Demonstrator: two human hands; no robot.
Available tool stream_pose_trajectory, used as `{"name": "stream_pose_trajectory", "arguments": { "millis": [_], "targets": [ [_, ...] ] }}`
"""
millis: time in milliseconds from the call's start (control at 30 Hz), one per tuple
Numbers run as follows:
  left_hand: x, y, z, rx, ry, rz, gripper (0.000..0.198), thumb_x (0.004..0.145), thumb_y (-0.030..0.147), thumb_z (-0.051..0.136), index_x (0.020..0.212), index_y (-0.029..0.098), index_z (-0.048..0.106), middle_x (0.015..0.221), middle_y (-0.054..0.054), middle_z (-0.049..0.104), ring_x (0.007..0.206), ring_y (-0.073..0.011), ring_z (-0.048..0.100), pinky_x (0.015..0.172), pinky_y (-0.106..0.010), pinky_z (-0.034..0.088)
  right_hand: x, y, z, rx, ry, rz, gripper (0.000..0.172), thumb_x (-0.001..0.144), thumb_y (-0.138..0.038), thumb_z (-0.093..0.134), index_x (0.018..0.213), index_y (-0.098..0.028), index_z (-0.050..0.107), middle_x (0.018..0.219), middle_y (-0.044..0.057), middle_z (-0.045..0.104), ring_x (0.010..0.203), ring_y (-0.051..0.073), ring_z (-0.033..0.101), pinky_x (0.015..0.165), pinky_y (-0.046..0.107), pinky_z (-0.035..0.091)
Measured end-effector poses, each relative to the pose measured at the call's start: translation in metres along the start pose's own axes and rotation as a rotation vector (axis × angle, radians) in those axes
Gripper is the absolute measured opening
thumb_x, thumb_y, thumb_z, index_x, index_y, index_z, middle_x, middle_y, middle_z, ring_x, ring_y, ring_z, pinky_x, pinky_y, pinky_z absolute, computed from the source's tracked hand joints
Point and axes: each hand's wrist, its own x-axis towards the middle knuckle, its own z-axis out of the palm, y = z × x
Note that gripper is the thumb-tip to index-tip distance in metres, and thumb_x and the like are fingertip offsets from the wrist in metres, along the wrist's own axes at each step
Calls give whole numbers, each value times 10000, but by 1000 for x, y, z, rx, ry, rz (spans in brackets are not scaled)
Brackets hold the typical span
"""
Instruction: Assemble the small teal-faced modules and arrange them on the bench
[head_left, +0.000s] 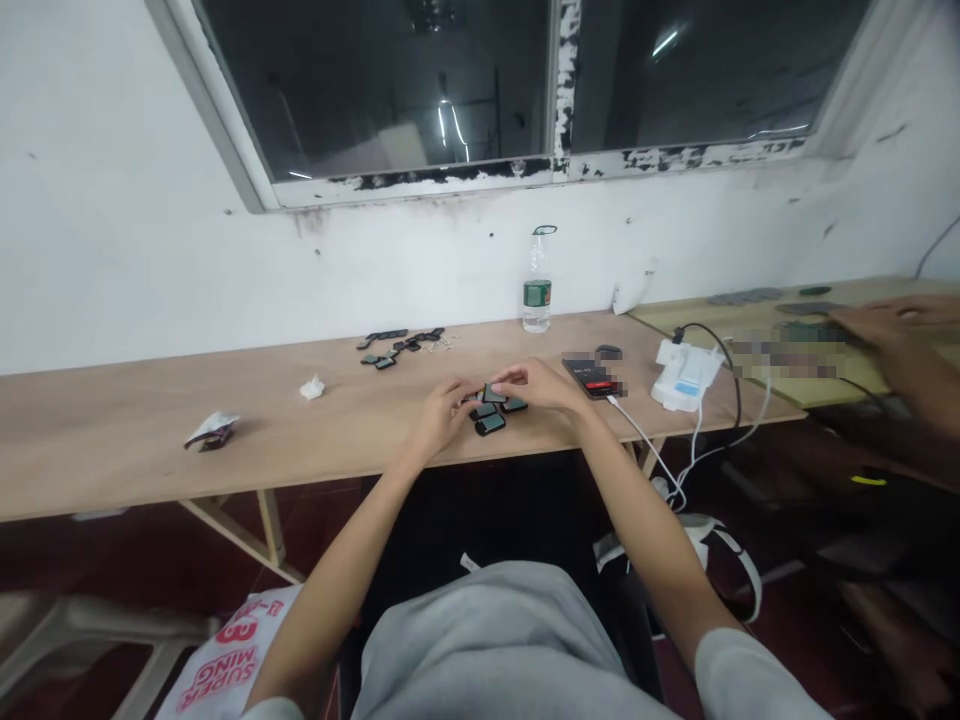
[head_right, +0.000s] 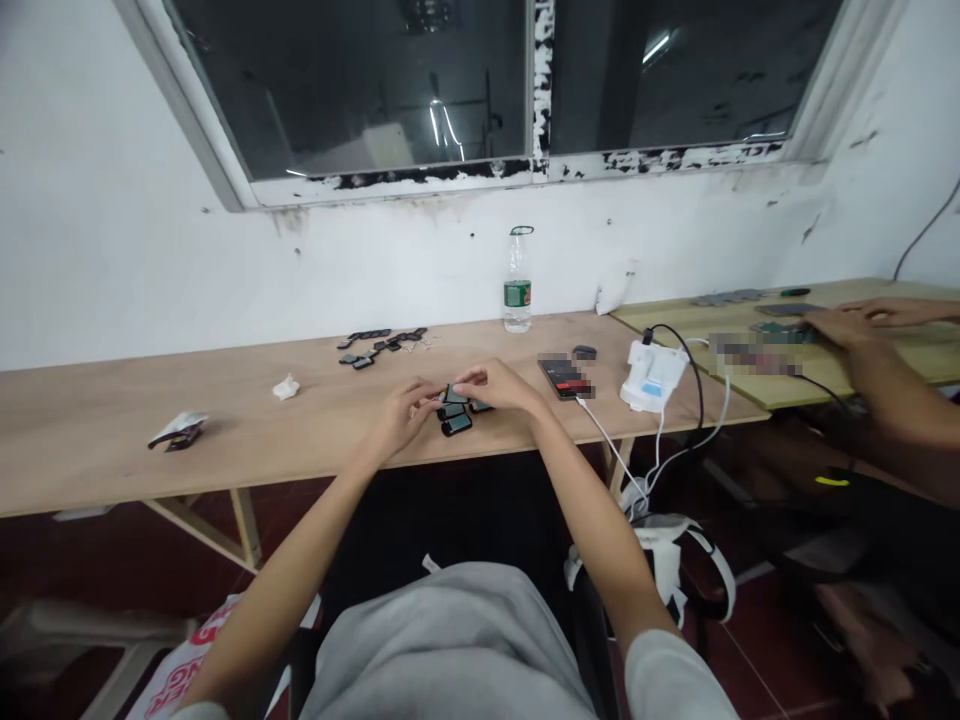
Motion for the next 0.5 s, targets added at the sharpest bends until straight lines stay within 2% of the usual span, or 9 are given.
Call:
{"name": "stream_pose_trajectory", "arguments": {
  "millis": [133, 233, 367, 500],
  "targets": [
    [0, 0, 1, -54, 67, -53, 290, 976, 377, 582, 1135, 211, 760, 1095, -84, 686, 975, -220, 672, 782, -318, 578, -3, -6, 2, 27, -11, 10, 336, 831, -430, 746, 1025, -163, 806, 998, 81, 794, 878, 227, 718, 719, 277, 561],
    [1, 0, 1, -201, 104, -168, 312, 905, 434, 675, 1060, 190, 791, 1140, -108, 708, 945, -245, 696, 719, -335, 591, -5, -11, 4, 20, -26, -8, 373, 832, -467, 736, 1041, -168, 810, 1003, 79, 794, 879, 236, 715, 716, 282, 555],
    [2, -6, -2, -583, 87, -402, 400, 665, 419, 881, 955, 158, 793, 1121, -133, 746, 931, -284, 713, 760, -380, 594, -8, -16, 9, 38, -77, -44, 404, 812, -485, 747, 1048, -164, 813, 1007, 85, 793, 875, 236, 714, 730, 285, 549],
    [1, -11, -6, -817, 71, -550, 458, 480, 314, 965, 831, 148, 722, 863, -82, 759, 786, -240, 712, 725, -358, 571, -10, -22, 15, 66, -81, -86, 440, 805, -495, 747, 1065, -145, 807, 980, 95, 791, 848, 230, 708, 753, 308, 547]
  ]
}}
